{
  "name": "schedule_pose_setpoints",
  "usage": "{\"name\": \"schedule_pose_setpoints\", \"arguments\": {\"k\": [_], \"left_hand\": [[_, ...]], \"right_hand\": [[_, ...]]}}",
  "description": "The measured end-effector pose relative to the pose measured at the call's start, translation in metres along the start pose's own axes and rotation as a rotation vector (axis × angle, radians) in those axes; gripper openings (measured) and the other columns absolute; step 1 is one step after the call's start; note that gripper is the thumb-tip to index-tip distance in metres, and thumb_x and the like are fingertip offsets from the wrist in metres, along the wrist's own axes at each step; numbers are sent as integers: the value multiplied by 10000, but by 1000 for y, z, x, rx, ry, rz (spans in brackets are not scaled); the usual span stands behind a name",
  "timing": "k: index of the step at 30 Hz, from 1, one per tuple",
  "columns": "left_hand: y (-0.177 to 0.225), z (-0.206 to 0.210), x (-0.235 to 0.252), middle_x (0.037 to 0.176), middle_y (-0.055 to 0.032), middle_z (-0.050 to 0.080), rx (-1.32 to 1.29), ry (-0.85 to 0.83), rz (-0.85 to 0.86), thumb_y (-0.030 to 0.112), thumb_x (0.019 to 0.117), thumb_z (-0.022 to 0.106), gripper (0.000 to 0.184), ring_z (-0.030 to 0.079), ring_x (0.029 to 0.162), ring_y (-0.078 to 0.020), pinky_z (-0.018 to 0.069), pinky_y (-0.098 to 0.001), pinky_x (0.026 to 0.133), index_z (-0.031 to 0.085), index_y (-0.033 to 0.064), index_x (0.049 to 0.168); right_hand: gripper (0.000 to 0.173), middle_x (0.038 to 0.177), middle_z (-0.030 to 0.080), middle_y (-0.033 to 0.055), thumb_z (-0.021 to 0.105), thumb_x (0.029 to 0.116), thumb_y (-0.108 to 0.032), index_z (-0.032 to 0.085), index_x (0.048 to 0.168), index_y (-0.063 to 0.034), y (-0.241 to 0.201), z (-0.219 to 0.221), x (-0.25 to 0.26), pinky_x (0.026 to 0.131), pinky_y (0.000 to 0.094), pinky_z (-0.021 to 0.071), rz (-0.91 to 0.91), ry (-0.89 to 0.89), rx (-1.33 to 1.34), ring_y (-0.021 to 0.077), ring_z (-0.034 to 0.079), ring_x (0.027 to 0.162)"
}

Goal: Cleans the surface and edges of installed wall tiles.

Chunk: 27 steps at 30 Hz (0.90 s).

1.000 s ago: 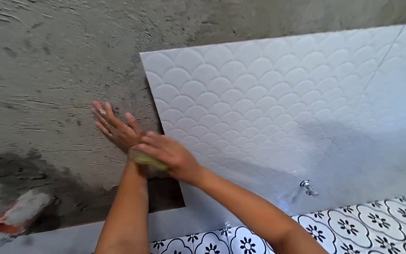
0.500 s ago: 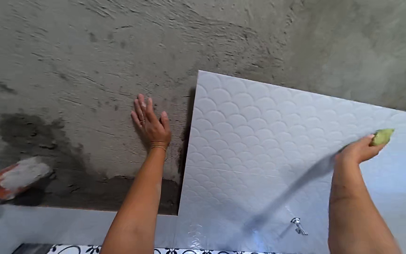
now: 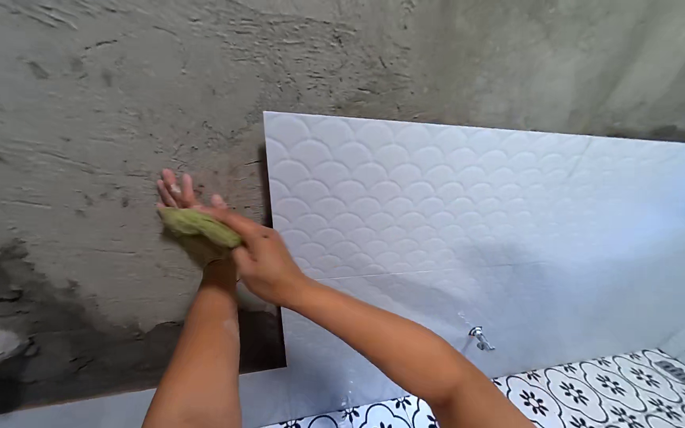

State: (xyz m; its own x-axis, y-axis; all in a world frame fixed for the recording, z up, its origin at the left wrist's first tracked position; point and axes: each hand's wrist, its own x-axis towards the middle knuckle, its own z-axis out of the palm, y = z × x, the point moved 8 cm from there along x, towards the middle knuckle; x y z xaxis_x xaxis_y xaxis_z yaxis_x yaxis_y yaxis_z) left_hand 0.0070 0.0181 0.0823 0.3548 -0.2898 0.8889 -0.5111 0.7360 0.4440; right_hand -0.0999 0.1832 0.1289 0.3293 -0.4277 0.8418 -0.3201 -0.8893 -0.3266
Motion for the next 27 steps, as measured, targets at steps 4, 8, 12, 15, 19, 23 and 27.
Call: {"name": "schedule_pose_setpoints", "arguments": {"k": [4, 8, 12, 15, 19, 23, 27], "left_hand": [[13, -7, 1, 1683, -157, 240, 362, 40, 80, 499, 1056, 307, 658, 169, 1577, -305, 92, -548, 1270, 352, 99, 1577], [9, -8, 2, 1694, -150, 207, 354, 39, 71, 503, 1050, 321, 665, 136, 1584, -304, 73, -538, 1274, 335, 109, 1586], [9, -6, 1, 1701, -149, 183, 360, 48, 73, 507, 1055, 309, 674, 118, 1586, -306, 63, -545, 1272, 314, 104, 1595], [12, -8, 1, 1698, -144, 199, 359, 62, 78, 503, 1056, 309, 670, 140, 1583, -303, 79, -535, 1274, 317, 107, 1596], [13, -7, 1, 1698, -147, 197, 357, 58, 71, 502, 1051, 312, 668, 127, 1586, -290, 66, -532, 1276, 325, 108, 1591], [5, -6, 3, 1697, -123, 216, 372, 57, 67, 496, 1043, 322, 657, 152, 1583, -271, 87, -522, 1278, 340, 132, 1590], [0, -5, 3, 1694, -119, 227, 341, 46, 60, 476, 1046, 352, 631, 155, 1582, -275, 97, -523, 1279, 360, 136, 1577]], "right_hand": [[413, 1271, 672, 148, 460, 976, 48, 542, 1380, 77, -18, -160, -78, 990, 292, 548, 166, 344, -144, 91, 659, 1128], [394, 1256, 641, 139, 465, 1080, -154, 461, 1402, 73, 15, -353, -163, 1001, 331, 554, 289, 926, -432, 114, 654, 1123], [527, 1468, 513, 188, 406, 1104, -236, 325, 1536, 55, 43, -486, -229, 1112, 278, 435, 341, 1328, -502, 135, 546, 1307], [565, 1577, 428, 154, 399, 1110, -267, 261, 1590, -3, 71, -521, -232, 1184, 279, 361, 370, 1332, -477, 123, 441, 1433], [594, 1666, 216, 263, 411, 1093, -218, 236, 1599, 40, 82, -488, -161, 1276, 349, 210, 275, 1161, -737, 277, 220, 1569], [503, 1593, 370, 293, 488, 1034, -156, 471, 1496, 44, 57, -351, -45, 1273, 541, 176, -34, 930, -969, 424, 266, 1535], [450, 1491, 555, 175, 601, 896, -45, 664, 1341, -19, 39, -112, 9, 1250, 477, 270, -297, 424, -583, 284, 416, 1474]]}}
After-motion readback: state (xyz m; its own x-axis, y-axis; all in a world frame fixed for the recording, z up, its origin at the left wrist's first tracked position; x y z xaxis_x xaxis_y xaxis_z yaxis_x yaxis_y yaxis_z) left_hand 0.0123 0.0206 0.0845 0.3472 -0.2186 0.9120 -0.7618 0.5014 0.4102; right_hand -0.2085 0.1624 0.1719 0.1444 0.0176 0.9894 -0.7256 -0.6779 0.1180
